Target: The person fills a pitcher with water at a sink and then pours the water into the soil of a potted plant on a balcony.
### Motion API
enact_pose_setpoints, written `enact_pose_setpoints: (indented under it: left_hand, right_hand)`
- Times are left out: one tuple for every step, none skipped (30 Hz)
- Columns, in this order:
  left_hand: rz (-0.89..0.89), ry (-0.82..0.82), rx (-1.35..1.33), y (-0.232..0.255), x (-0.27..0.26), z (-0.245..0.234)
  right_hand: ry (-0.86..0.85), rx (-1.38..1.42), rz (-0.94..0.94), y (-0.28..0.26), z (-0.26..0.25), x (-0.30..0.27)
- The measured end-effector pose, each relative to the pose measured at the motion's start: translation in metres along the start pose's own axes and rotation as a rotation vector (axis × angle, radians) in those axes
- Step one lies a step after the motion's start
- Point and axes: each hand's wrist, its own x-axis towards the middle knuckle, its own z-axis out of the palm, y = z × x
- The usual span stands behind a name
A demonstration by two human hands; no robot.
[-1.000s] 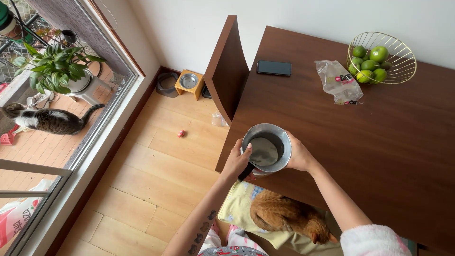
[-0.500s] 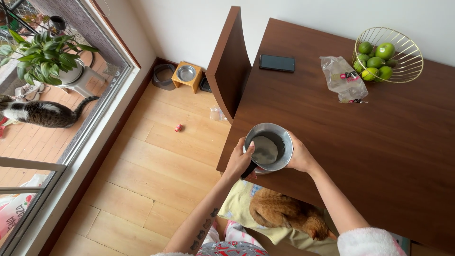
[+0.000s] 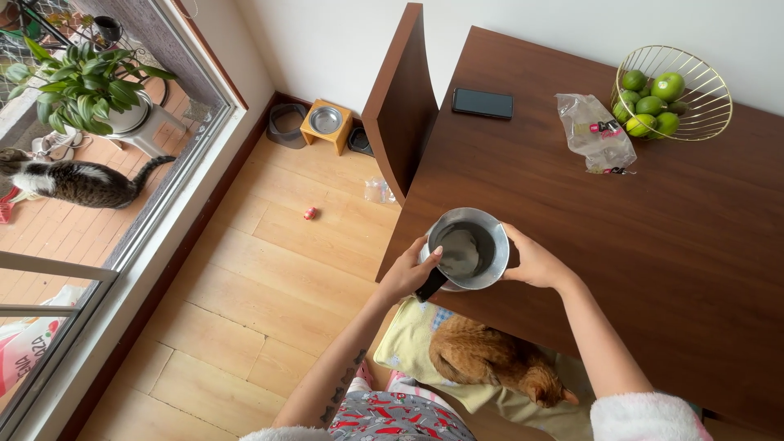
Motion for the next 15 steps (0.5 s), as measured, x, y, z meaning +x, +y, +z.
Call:
enact_pose_setpoints:
  left_hand:
    - [0.015,0.017,0.034,-0.014,0.006,-0.002]
    - [0.014,0.018,0.033,-0.019,0.008,-0.002]
    - [0.009,0.039,-0.011,-0.023,0.009,-0.002]
    - [0.008,0.057,-0.05,-0.027,0.011,-0.004]
    - [0.009,0.056,-0.049,-0.033,0.012,-0.01]
    - [0.035,0.051,-0.154,-0.039,0.012,-0.015]
    - [0.061,0.045,-0.259,-0.045,0.012,-0.02]
    - [0.066,0.042,-0.258,-0.046,0.009,-0.028]
    - [0.071,0.067,-0.279,-0.048,0.004,-0.037]
    - [0.077,0.092,-0.3,-0.049,0.0,-0.046]
    - [0.083,0.09,-0.299,-0.046,-0.01,-0.058]
    - [0.111,0.13,-0.322,-0.043,-0.021,-0.071]
    - [0.138,0.171,-0.345,-0.04,-0.032,-0.085]
    - [0.142,0.173,-0.341,-0.042,-0.039,-0.099]
    - [0.172,0.209,-0.346,-0.045,-0.046,-0.114]
  right_hand:
    - [-0.008,-0.024,0.015,-0.008,-0.003,-0.003]
    - [-0.01,-0.025,0.015,-0.002,-0.005,0.0]
    - [-0.001,-0.052,0.007,0.004,-0.007,0.002]
    - [0.012,-0.076,-0.002,0.008,-0.009,0.005]
    - [0.015,-0.075,-0.002,0.002,-0.01,0.002]
    - [0.041,-0.083,-0.008,-0.004,-0.012,-0.002]
    - [0.067,-0.092,-0.014,-0.011,-0.013,-0.006]
    - [0.073,-0.092,-0.014,-0.009,-0.013,-0.006]
    - [0.125,-0.065,-0.066,-0.008,-0.012,-0.006]
    - [0.178,-0.038,-0.12,-0.007,-0.01,-0.005]
    - [0.184,-0.04,-0.121,-0.01,-0.01,-0.006]
    - [0.264,-0.072,-0.145,-0.014,-0.009,-0.006]
    - [0.344,-0.104,-0.168,-0.019,-0.008,-0.006]
    - [0.348,-0.101,-0.172,-0.031,-0.004,-0.004]
    - [0.441,-0.133,-0.214,-0.044,0.001,-0.002]
